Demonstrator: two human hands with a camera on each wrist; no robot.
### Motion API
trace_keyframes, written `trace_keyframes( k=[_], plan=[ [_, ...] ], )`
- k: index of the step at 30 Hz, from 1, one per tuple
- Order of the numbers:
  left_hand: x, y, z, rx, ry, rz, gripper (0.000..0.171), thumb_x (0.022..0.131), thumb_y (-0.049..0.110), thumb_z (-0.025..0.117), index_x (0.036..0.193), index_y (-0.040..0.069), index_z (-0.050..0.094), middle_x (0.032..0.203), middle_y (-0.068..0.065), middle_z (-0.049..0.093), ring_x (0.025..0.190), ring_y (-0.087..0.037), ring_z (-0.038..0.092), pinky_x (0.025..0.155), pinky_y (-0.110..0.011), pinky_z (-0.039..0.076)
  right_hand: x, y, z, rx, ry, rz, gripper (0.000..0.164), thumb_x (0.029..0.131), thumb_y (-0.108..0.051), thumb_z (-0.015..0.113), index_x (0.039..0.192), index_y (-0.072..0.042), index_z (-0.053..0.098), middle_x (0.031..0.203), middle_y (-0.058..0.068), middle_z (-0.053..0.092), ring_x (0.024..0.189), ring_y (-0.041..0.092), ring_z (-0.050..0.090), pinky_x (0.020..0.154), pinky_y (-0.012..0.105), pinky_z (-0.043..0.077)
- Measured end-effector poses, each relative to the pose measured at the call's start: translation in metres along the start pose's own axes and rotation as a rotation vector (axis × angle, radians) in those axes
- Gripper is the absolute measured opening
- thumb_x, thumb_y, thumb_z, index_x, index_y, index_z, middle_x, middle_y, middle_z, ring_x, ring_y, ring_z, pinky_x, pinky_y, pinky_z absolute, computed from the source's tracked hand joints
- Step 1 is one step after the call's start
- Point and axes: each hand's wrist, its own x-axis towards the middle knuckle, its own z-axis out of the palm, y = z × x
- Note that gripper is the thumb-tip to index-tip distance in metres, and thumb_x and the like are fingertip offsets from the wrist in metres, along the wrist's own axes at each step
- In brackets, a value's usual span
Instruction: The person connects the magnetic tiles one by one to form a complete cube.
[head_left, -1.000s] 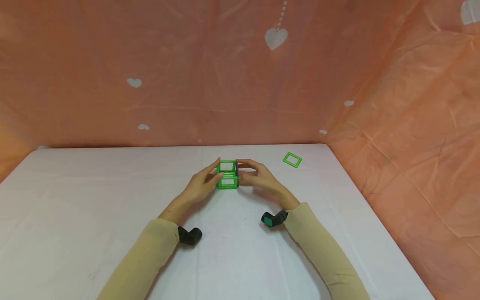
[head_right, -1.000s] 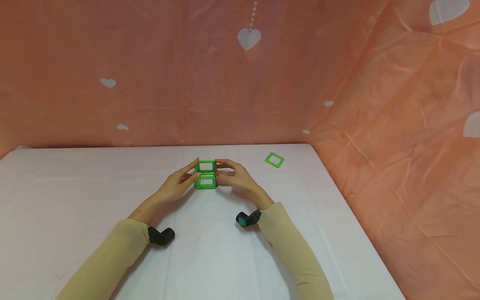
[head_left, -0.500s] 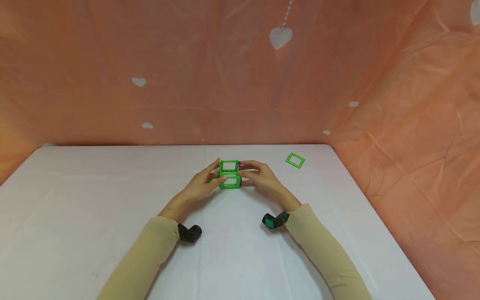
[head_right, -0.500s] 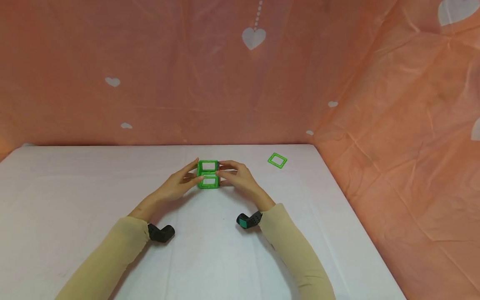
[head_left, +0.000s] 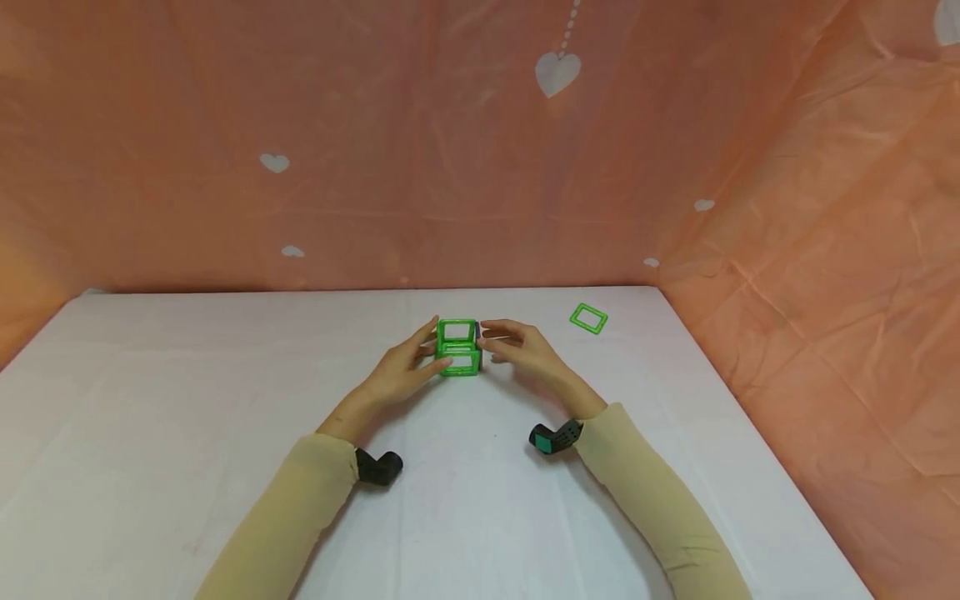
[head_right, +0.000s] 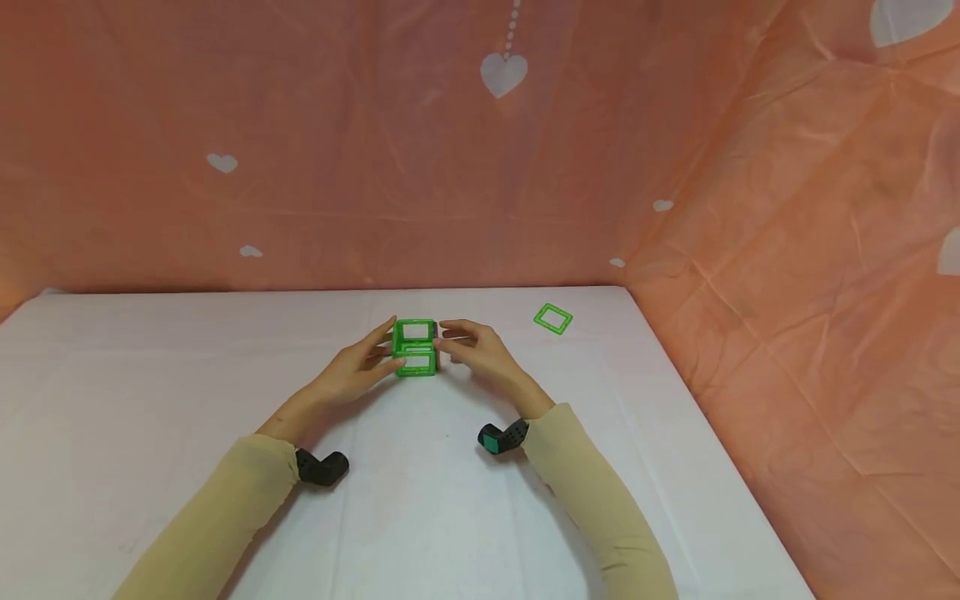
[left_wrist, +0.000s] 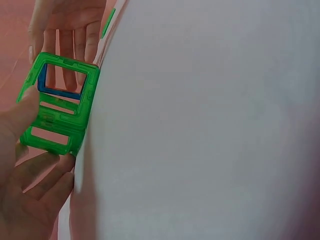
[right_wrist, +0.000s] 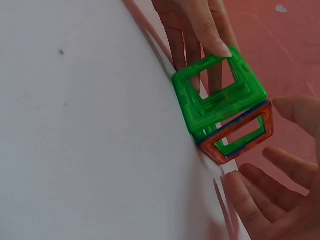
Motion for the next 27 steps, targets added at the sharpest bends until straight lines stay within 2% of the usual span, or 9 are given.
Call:
trace_keyframes(
  k=[8, 17, 23, 27],
  plan=[
    [0.0, -0.003, 0.001, 0.005, -0.004, 0.011, 0.074, 0.096, 0.024, 0.058, 0.153, 0.005, 0.015, 0.146, -0.023, 0.042, 0.127, -0.039, 0.049, 0.111, -0.051, 0.032, -0.002, 0.008, -0.015, -0.102, 0.041, -0.015, 0.049, 0.094, -0.02, 0.062, 0.137, 0.0, 0.05, 0.132, 0.021, 0.055, 0.117, 0.033, 0.057, 0.089, 0.036, 0.053],
    [-0.001, -0.003, 0.001, 0.035, 0.012, 0.049, 0.074, 0.095, 0.021, 0.06, 0.152, 0.002, 0.017, 0.139, -0.026, 0.049, 0.125, -0.039, 0.051, 0.11, -0.048, 0.034, -0.006, 0.014, -0.038, -0.156, 0.163, -0.032, 0.045, 0.093, -0.017, 0.063, 0.132, 0.003, 0.053, 0.13, 0.024, 0.056, 0.117, 0.035, 0.056, 0.086, 0.034, 0.053],
    [-0.002, -0.002, 0.001, 0.064, 0.018, 0.029, 0.075, 0.095, 0.021, 0.061, 0.153, 0.003, 0.017, 0.139, -0.027, 0.048, 0.125, -0.039, 0.051, 0.111, -0.05, 0.032, -0.008, 0.017, -0.05, -0.21, 0.218, -0.018, 0.045, 0.092, -0.019, 0.064, 0.131, 0.002, 0.055, 0.133, 0.021, 0.055, 0.123, 0.035, 0.052, 0.095, 0.044, 0.049],
    [-0.001, -0.003, 0.001, 0.068, 0.023, 0.05, 0.076, 0.094, 0.019, 0.062, 0.152, 0.001, 0.017, 0.137, -0.027, 0.05, 0.125, -0.039, 0.051, 0.112, -0.052, 0.029, -0.008, 0.019, -0.06, -0.241, 0.256, -0.006, 0.046, 0.092, -0.021, 0.063, 0.131, 0.002, 0.054, 0.137, 0.019, 0.052, 0.127, 0.033, 0.048, 0.102, 0.045, 0.044]
  ],
)
